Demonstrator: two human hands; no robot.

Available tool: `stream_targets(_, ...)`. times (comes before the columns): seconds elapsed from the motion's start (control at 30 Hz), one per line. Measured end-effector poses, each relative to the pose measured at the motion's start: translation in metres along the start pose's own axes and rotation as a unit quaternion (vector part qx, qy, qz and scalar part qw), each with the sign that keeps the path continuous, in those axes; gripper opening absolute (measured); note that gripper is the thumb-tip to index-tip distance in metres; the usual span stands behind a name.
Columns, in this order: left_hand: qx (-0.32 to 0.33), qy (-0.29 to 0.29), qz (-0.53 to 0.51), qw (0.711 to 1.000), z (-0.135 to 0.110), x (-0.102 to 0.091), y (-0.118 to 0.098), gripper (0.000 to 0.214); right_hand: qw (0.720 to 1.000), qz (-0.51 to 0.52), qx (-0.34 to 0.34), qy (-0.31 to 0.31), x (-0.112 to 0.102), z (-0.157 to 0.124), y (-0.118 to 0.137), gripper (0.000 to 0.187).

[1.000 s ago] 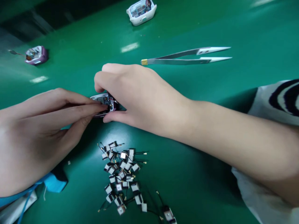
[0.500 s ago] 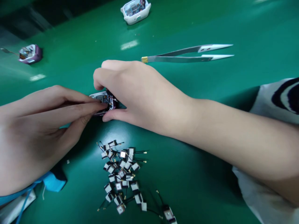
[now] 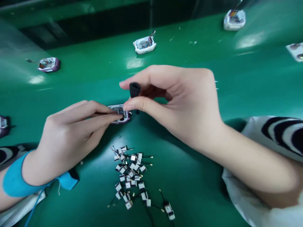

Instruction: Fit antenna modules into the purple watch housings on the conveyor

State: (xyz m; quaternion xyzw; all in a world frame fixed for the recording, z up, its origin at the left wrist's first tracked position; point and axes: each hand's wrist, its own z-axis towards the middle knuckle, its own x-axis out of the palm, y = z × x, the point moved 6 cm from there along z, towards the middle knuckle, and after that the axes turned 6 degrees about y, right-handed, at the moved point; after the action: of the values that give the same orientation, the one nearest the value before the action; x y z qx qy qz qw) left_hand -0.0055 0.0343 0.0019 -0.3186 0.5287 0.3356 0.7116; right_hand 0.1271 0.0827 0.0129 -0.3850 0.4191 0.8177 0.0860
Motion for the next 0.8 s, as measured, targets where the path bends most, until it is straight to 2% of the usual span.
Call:
stream_targets(0.2, -0.003, 0.013, 0.002, 1.0, 0.0, 0.002, 0.001, 0.023, 0.991, -0.108, -0.076, -0.011, 0.011, -0.002, 0.016, 0.012)
stream_targets(0.37, 0.006, 0.022, 0.02, 1.0, 0.001, 0.003, 0.0, 0.024, 0.992, -0.078, -0.088, -0.046, 0.012, -0.006, 0.014, 0.008)
stream_targets(0.53, 0.004, 0.03, 0.032, 0.999, 0.001, 0.003, 0.0, 0.025, 0.99, -0.095, -0.1, -0.013, 0.016, -0.005, 0.019, 0.007)
stream_targets(0.63, 0.008, 0.028, 0.032, 0.999, 0.0, 0.003, 0.0, 0.025, 0.984, -0.137, -0.11, 0.015, 0.02, -0.004, 0.025, 0.014)
stream_targets(0.8, 0.008, 0.032, 0.033, 0.999, 0.0, 0.004, 0.0, 0.026, 0.968, -0.208, -0.136, -0.016, 0.02, -0.006, 0.033, 0.013)
